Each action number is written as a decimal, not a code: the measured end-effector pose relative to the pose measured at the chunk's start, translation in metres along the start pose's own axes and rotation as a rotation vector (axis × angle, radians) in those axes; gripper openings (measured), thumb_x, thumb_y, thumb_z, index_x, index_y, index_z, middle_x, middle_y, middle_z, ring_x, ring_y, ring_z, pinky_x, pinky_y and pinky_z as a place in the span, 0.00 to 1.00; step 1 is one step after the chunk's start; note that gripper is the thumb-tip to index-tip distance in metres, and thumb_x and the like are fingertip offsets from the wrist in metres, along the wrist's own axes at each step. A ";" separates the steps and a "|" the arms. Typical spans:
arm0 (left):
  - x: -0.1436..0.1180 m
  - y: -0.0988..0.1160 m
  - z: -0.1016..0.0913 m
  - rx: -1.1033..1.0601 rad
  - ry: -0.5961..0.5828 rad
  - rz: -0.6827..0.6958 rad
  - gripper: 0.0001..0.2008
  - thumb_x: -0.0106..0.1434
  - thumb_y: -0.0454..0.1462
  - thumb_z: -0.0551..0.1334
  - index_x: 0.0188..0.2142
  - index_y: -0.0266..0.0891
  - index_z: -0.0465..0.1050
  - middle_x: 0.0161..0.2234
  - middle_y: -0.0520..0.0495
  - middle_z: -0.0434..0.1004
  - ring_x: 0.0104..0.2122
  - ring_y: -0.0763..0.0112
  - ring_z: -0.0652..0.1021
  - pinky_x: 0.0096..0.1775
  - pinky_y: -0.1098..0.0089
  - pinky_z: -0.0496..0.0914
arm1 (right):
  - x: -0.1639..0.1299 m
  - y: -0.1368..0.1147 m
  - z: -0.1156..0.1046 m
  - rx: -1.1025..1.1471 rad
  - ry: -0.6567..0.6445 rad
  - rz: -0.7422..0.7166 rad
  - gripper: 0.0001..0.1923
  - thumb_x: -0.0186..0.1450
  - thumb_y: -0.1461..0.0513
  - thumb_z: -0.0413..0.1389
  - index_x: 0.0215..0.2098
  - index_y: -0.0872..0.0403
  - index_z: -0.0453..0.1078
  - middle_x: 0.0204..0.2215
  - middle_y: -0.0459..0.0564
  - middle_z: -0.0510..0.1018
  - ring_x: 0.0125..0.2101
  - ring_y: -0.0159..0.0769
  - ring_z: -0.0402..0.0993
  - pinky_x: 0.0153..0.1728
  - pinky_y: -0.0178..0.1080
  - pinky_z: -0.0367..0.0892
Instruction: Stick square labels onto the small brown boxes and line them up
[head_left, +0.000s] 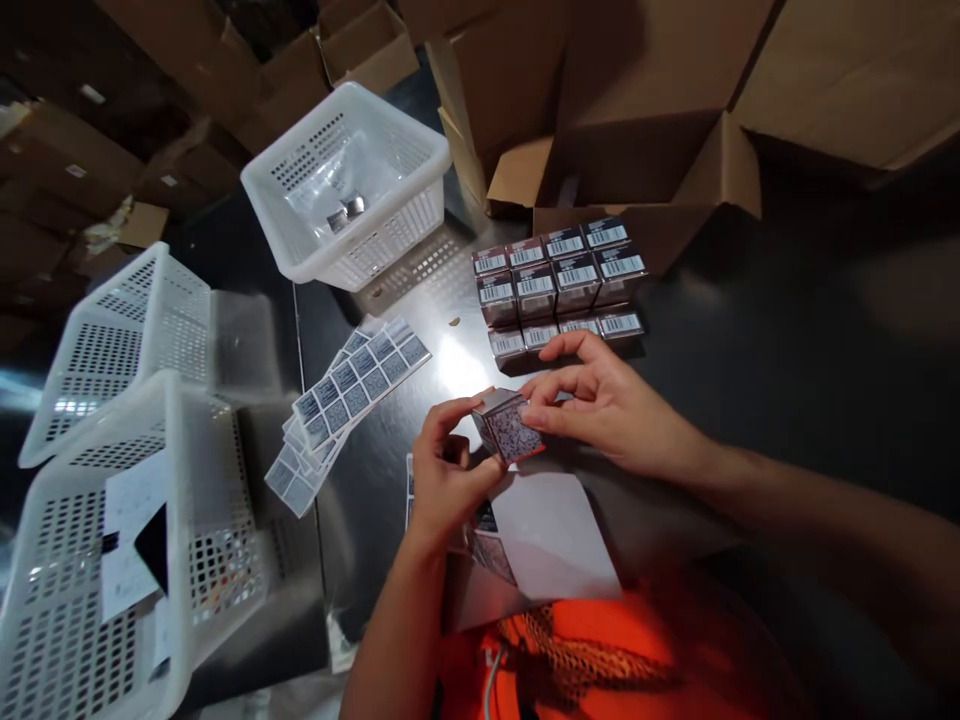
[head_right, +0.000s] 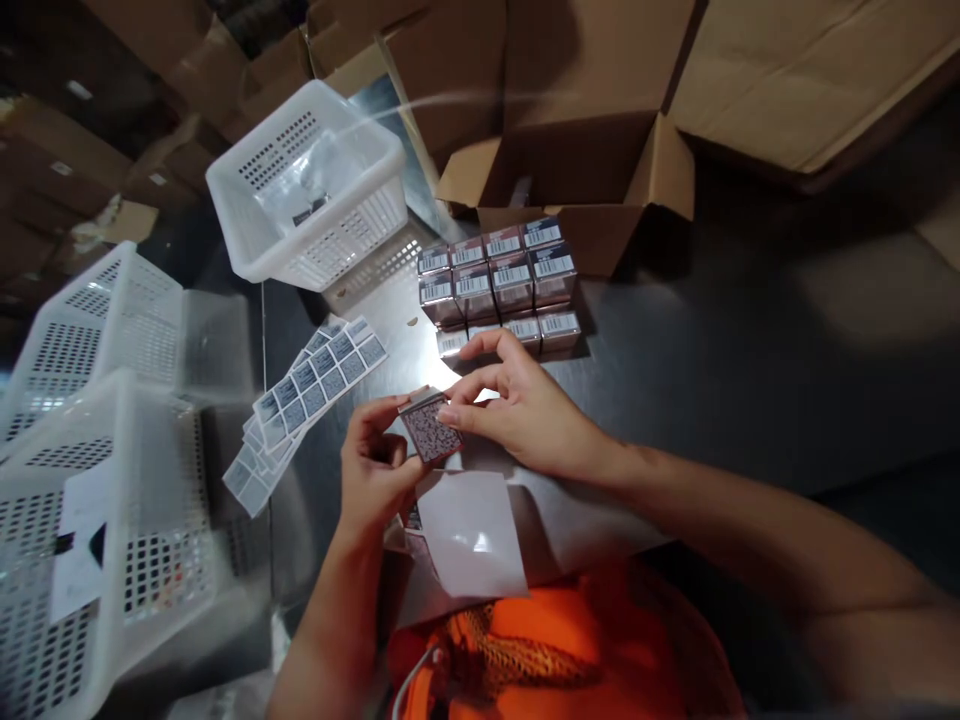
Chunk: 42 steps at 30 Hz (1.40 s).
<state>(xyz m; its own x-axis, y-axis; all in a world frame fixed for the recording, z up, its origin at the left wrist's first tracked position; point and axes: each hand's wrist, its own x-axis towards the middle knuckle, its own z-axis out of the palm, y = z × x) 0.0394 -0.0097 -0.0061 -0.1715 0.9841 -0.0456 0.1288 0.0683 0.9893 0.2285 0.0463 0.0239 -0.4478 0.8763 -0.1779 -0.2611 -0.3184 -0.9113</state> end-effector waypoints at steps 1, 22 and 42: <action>0.000 0.000 0.000 0.006 0.001 -0.002 0.23 0.43 0.31 0.71 0.42 0.41 0.74 0.50 0.46 0.81 0.15 0.91 0.56 0.16 0.81 0.49 | 0.000 0.000 0.000 0.002 -0.001 -0.001 0.30 0.54 0.58 0.72 0.44 0.48 0.56 0.27 0.38 0.77 0.34 0.35 0.78 0.39 0.39 0.76; -0.001 -0.001 -0.001 -0.001 0.008 0.009 0.23 0.44 0.30 0.71 0.43 0.42 0.75 0.50 0.46 0.81 0.15 0.90 0.57 0.16 0.81 0.49 | -0.001 0.000 0.001 0.011 -0.001 -0.016 0.30 0.55 0.57 0.72 0.44 0.48 0.56 0.28 0.37 0.77 0.34 0.33 0.78 0.40 0.39 0.77; -0.002 0.004 0.001 0.005 0.040 0.004 0.22 0.43 0.30 0.70 0.41 0.41 0.76 0.48 0.45 0.82 0.15 0.91 0.56 0.16 0.82 0.49 | -0.002 0.003 0.003 0.028 0.027 -0.035 0.30 0.56 0.59 0.71 0.43 0.48 0.55 0.28 0.37 0.76 0.31 0.31 0.77 0.36 0.36 0.76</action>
<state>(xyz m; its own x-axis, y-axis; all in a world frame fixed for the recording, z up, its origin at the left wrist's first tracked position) 0.0417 -0.0112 -0.0018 -0.2101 0.9770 -0.0363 0.1346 0.0657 0.9887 0.2258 0.0419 0.0226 -0.4146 0.8964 -0.1566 -0.2997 -0.2970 -0.9066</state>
